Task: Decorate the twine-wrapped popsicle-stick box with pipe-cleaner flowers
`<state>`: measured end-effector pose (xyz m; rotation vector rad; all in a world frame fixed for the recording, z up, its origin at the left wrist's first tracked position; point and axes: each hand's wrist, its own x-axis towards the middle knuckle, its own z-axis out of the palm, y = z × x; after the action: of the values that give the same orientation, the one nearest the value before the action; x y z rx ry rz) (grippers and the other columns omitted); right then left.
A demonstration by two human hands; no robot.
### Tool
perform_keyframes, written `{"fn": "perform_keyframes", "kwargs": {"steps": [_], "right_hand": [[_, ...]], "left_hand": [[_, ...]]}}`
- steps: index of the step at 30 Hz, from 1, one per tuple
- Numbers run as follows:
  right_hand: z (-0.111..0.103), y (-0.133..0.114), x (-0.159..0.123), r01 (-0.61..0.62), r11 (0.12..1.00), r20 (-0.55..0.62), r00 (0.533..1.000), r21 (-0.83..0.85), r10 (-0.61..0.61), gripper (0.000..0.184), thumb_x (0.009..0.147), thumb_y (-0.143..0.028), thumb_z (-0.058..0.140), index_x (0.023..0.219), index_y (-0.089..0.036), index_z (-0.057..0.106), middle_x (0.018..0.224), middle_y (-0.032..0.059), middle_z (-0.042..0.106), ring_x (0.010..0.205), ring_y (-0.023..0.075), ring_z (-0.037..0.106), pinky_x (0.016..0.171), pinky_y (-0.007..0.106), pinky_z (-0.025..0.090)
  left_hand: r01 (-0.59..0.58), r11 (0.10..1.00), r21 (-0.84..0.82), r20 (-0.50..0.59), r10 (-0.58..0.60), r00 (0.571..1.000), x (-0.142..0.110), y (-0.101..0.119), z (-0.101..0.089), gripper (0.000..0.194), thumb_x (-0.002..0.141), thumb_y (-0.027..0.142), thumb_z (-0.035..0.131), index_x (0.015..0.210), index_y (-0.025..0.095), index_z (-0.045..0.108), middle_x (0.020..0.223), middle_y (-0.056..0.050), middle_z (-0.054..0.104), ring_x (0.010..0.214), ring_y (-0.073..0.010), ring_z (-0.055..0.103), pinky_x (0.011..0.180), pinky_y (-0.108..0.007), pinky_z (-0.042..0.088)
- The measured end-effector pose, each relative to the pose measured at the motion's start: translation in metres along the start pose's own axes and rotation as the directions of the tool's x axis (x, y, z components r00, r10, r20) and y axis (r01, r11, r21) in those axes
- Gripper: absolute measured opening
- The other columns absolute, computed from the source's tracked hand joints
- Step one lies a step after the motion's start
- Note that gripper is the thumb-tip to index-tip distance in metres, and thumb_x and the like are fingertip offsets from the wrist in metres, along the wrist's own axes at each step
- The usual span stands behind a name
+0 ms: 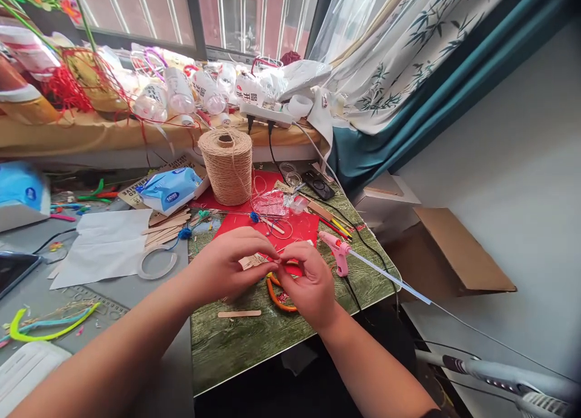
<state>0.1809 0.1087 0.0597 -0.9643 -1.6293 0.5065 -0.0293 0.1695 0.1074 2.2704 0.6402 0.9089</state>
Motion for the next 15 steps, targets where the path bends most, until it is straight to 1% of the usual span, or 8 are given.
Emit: {"fn": "perform_keyframes", "kwargs": {"steps": [2,4,7,9,11,13,15], "right_hand": [[0.0,0.001,-0.001,0.052,0.998,0.009,0.999,-0.029,-0.052,0.03,0.093,-0.01,0.074,0.113,-0.032,0.068,0.102,0.0028,0.073,0.095,0.0213,0.072,0.086,0.039,0.062],[0.001,0.0,-0.003,0.081,0.996,0.015,0.997,-0.023,-0.081,0.036,0.093,-0.008,0.073,0.117,-0.034,0.069,0.105,0.003,0.074,0.097,0.0223,0.073,0.088,0.041,0.062],[0.002,-0.004,-0.006,0.06,0.997,0.036,0.997,0.056,-0.063,0.04,0.094,-0.007,0.072,0.121,-0.036,0.069,0.11,0.0033,0.076,0.101,0.022,0.074,0.089,0.041,0.064],[0.003,-0.007,-0.007,-0.006,0.991,0.034,0.999,0.136,0.001,0.036,0.095,-0.009,0.072,0.119,-0.035,0.071,0.112,0.0038,0.076,0.105,0.0224,0.074,0.092,0.042,0.064],[0.004,-0.009,-0.007,-0.103,0.97,0.021,0.995,0.22,0.101,0.028,0.096,-0.014,0.073,0.116,-0.033,0.073,0.111,0.0045,0.075,0.104,0.0224,0.074,0.092,0.042,0.064],[0.006,-0.01,-0.006,-0.185,0.937,0.005,0.981,0.296,0.192,0.02,0.097,-0.018,0.075,0.112,-0.031,0.075,0.107,0.0042,0.074,0.1,0.0212,0.074,0.091,0.041,0.065],[0.009,-0.011,-0.006,-0.24,0.9,-0.018,0.964,0.363,0.265,0.014,0.096,-0.021,0.077,0.107,-0.03,0.076,0.102,0.003,0.073,0.096,0.0196,0.073,0.088,0.038,0.065]], "left_hand": [[0.033,0.997,-0.076,0.002,-0.033,0.999,-0.001,-0.006,0.005,0.009,0.097,0.031,0.075,0.1,0.023,0.079,0.096,-0.003,0.08,0.089,-0.0165,0.071,0.085,-0.029,0.055],[0.098,0.98,-0.174,0.021,-0.096,0.995,-0.003,-0.013,0.006,0.01,0.094,0.032,0.078,0.095,0.022,0.079,0.091,-0.002,0.079,0.082,-0.0156,0.07,0.078,-0.028,0.056],[0.208,0.932,-0.298,0.058,-0.2,0.978,-0.008,-0.02,0.006,0.014,0.09,0.034,0.083,0.091,0.021,0.08,0.086,-0.002,0.079,0.077,-0.0156,0.07,0.072,-0.026,0.057],[0.254,0.911,-0.326,0.044,-0.254,0.966,-0.011,-0.023,0.005,0.015,0.089,0.035,0.084,0.092,0.021,0.081,0.087,-0.003,0.08,0.079,-0.0161,0.072,0.074,-0.027,0.058],[0.276,0.907,-0.318,0.023,-0.284,0.959,-0.013,-0.023,0.006,0.016,0.09,0.037,0.083,0.093,0.021,0.082,0.088,-0.003,0.081,0.08,-0.0167,0.074,0.074,-0.027,0.059],[0.273,0.917,-0.289,0.007,-0.283,0.959,-0.013,-0.021,0.007,0.016,0.092,0.037,0.081,0.093,0.021,0.082,0.088,-0.004,0.081,0.079,-0.0172,0.074,0.074,-0.027,0.059],[0.251,0.937,-0.243,-0.012,-0.262,0.965,-0.012,-0.018,0.008,0.015,0.092,0.036,0.081,0.096,0.021,0.082,0.089,-0.003,0.081,0.079,-0.0166,0.073,0.073,-0.027,0.058]]}}
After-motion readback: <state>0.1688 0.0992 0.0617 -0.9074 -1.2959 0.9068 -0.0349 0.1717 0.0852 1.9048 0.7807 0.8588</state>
